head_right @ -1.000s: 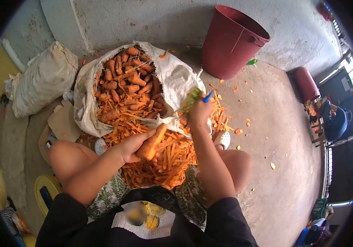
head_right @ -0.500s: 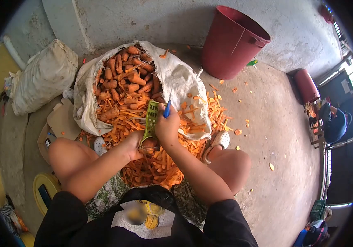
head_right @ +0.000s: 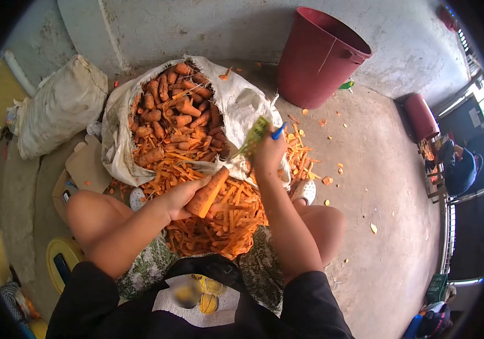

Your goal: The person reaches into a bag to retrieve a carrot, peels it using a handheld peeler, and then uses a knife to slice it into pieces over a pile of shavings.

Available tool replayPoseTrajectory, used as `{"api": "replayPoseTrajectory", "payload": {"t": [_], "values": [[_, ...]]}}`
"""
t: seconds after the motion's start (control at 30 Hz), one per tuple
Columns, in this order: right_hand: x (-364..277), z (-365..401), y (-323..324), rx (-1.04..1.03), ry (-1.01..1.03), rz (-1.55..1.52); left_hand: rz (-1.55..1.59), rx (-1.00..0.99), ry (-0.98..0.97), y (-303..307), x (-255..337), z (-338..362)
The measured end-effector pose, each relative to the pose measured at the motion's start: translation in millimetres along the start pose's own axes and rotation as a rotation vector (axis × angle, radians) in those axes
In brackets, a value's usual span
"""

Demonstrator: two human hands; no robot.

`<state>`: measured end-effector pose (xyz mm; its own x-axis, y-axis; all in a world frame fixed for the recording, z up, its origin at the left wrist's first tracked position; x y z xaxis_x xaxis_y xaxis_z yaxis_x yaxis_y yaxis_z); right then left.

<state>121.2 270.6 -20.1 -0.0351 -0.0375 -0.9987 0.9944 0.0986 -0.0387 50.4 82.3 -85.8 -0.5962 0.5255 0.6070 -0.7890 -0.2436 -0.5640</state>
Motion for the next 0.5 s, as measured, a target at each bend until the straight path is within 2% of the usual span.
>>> {"api": "replayPoseTrajectory", "payload": {"t": [0.03, 0.07, 0.17, 0.2, 0.23, 0.27, 0.33, 0.43, 0.5], "values": [[3, 15, -16, -0.088, -0.113, -0.228, 0.105, -0.053, -0.007, -6, 5, 2], [6, 23, -23, -0.154, -0.073, -0.108, 0.125, 0.089, 0.003, -1, 6, 5], [-6, 63, -41, -0.296, 0.058, 0.041, 0.206, 0.055, -0.022, 2, 3, -5], [-11, 73, -45, -0.306, 0.095, 0.028, 0.34, 0.123, -0.042, 5, 5, -2], [-16, 81, -47, -0.317, 0.131, 0.014, 0.339, 0.123, -0.041, 2, 6, 0], [-16, 83, -48, -0.343, 0.234, 0.106, 0.329, 0.109, -0.04, -2, 9, 1], [-15, 86, -47, -0.322, 0.232, 0.146, 0.321, 0.096, -0.043, -11, 11, 4], [-7, 80, -45, -0.29, 0.223, 0.205, 0.311, 0.202, -0.041, -7, 8, 6], [2, 61, -34, -0.156, 0.196, 0.206, 0.117, 0.011, 0.018, -11, 1, 1]]}}
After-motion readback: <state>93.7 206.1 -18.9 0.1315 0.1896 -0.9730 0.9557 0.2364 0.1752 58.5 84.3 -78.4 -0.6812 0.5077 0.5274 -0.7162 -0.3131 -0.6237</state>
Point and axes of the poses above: each hand's wrist, its own z-axis away from the middle knuckle, its own y-axis out of the back of the hand, x = y × z, the point moved 8 cm from there along -z, towards the middle knuckle, and after that the axes turned 5 degrees about -z, right-handed, at the moved point
